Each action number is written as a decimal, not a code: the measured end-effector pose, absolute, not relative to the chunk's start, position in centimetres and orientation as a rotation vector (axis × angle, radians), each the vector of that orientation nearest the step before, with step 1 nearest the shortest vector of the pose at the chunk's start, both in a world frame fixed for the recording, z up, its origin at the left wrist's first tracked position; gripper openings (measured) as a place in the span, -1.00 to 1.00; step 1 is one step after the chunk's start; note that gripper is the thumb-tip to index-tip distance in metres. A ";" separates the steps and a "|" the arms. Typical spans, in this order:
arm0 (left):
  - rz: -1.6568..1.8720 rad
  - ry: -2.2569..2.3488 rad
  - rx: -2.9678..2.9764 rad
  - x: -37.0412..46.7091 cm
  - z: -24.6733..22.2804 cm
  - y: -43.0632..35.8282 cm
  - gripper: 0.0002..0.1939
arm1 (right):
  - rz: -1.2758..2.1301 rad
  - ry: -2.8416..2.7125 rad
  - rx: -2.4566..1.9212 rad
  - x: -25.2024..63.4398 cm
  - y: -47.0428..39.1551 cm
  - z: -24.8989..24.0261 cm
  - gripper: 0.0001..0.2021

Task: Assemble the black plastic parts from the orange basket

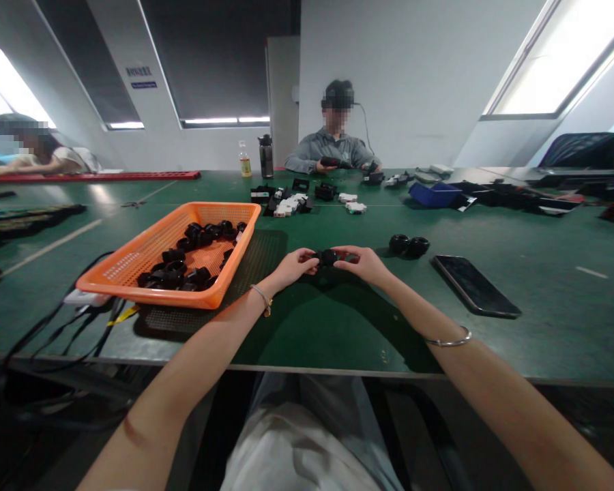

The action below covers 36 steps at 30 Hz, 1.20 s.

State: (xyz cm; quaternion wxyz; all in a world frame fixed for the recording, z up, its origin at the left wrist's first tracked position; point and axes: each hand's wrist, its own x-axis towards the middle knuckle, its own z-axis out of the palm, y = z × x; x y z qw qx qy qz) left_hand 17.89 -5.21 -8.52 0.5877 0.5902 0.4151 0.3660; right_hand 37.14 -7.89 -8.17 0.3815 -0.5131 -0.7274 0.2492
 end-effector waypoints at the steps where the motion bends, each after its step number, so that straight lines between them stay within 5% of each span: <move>1: 0.852 0.965 1.377 17.9 -8.5 -5.2 -0.86 | 0.637 -1.856 -1.305 37.1 -7.9 -8.2 -0.61; 36: 0.858 0.881 1.417 17.6 -9.4 -4.7 -0.81 | 0.596 -1.873 -1.323 37.2 -7.7 -8.3 -0.71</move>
